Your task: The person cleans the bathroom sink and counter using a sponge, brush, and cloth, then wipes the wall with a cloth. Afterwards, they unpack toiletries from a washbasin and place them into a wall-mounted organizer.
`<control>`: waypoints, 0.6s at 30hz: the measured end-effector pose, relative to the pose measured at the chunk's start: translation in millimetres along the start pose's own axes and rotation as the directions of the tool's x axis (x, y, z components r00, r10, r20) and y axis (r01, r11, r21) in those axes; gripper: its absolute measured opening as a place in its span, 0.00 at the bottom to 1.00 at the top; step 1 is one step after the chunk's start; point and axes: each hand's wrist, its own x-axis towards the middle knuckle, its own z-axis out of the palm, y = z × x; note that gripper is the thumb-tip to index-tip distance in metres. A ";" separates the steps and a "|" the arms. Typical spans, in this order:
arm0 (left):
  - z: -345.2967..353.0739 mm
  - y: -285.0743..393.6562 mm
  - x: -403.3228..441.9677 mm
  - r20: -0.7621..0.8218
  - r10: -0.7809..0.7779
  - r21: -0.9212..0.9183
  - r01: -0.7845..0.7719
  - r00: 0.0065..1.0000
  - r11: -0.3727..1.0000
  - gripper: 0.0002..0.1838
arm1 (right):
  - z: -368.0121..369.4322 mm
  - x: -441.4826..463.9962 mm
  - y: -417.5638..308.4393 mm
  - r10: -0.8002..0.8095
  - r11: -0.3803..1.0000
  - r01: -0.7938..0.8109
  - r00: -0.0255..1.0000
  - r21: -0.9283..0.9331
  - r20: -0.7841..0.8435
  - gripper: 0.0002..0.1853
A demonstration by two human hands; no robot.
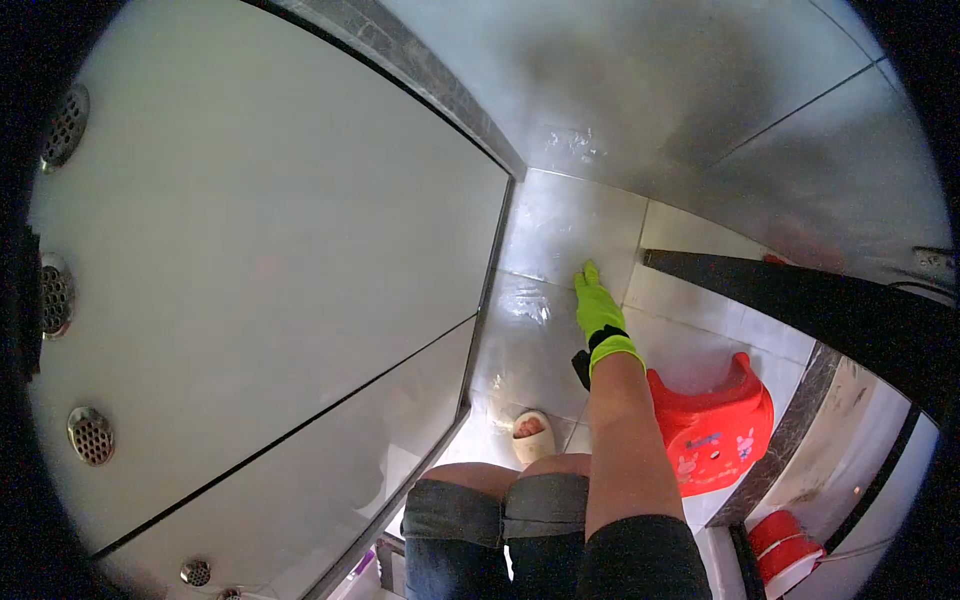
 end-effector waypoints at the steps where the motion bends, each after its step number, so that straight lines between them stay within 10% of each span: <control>1: -0.2 -0.8 0.4 0.000 -0.008 -0.002 0.008 1.000 1.000 0.35 | 14.0 1.6 13.8 -0.055 0.998 0.055 0.997 -0.011 -0.057 0.34; 6: -10.5 -3.3 -9.1 -0.014 -0.060 -0.036 0.059 0.998 0.998 0.35 | 24.6 -36.4 29.7 -0.087 0.960 0.156 0.956 0.234 -0.278 0.31; 9: -24.6 -4.7 -21.7 -0.032 -0.108 -0.083 0.105 0.994 0.991 0.36 | -68.3 -108.1 -40.0 0.099 0.231 0.033 0.994 0.972 -0.057 0.25; 13: -45.9 -3.5 -38.6 -0.063 -0.186 -0.165 0.173 0.981 0.971 0.36 | -175.4 -225.7 -103.9 -0.045 -0.155 0.118 0.991 0.981 -0.126 0.25; 18: -82.1 -1.1 -52.9 -0.050 -0.344 -0.274 0.319 0.938 0.907 0.36 | -279.7 -356.4 -194.1 -0.034 -0.217 0.134 0.989 0.967 -0.145 0.20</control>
